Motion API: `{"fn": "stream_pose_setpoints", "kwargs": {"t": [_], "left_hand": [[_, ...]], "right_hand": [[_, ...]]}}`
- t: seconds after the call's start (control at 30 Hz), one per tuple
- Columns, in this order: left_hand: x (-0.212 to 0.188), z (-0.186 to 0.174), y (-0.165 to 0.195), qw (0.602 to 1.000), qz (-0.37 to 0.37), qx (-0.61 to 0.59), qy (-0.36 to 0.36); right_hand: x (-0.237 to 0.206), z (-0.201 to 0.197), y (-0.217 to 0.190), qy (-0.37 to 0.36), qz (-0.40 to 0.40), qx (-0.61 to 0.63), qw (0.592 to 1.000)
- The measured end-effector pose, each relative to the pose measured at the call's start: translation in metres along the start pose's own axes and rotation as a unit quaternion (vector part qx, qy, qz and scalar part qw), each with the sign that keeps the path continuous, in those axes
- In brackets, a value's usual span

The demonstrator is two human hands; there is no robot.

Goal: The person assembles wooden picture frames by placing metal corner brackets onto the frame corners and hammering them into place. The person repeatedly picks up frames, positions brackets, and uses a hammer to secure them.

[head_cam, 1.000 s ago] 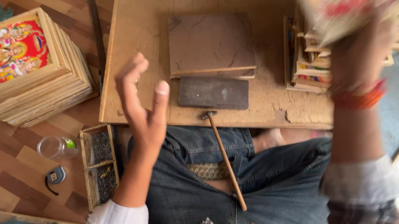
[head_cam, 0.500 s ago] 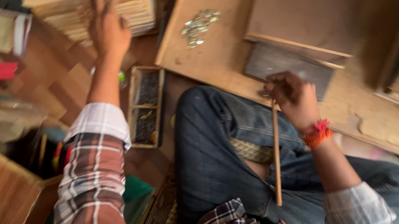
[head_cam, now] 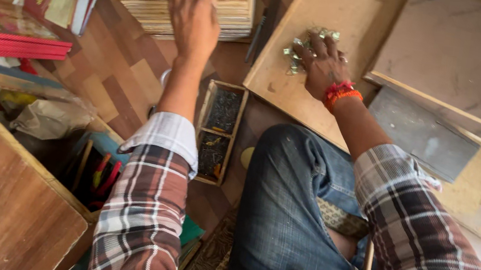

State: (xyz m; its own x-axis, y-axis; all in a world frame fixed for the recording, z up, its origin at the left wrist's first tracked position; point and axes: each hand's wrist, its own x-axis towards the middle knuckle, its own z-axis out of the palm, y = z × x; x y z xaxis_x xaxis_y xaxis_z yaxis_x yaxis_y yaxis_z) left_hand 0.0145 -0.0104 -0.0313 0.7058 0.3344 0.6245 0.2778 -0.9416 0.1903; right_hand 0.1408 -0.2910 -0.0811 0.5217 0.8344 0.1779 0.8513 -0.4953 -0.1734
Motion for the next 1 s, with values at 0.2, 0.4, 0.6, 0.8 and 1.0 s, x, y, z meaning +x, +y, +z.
{"fn": "stream_pose_setpoints", "kwargs": {"t": [0.2, 0.4, 0.6, 0.8, 1.0], "left_hand": [[-0.009, -0.015, 0.049, 0.995, 0.069, -0.062, -0.019], [-0.013, -0.056, 0.155, 0.98, 0.069, -0.188, 0.005], [-0.024, -0.102, 0.238, 0.926, 0.017, -0.37, 0.081], [-0.057, -0.106, 0.298, 0.884, -0.049, -0.462, 0.055], [-0.09, -0.097, 0.339, 0.902, 0.028, -0.426, 0.072]], "right_hand": [[-0.031, -0.013, 0.003, 0.022, -0.011, 0.003, 1.0], [-0.041, -0.039, 0.022, 0.102, 0.101, 0.168, 0.975], [-0.05, -0.053, 0.041, 0.133, 0.234, 0.348, 0.898], [-0.069, -0.062, 0.069, 0.144, 0.185, 0.609, 0.758], [-0.1, -0.09, 0.099, 0.081, 0.278, 0.645, 0.707]]}}
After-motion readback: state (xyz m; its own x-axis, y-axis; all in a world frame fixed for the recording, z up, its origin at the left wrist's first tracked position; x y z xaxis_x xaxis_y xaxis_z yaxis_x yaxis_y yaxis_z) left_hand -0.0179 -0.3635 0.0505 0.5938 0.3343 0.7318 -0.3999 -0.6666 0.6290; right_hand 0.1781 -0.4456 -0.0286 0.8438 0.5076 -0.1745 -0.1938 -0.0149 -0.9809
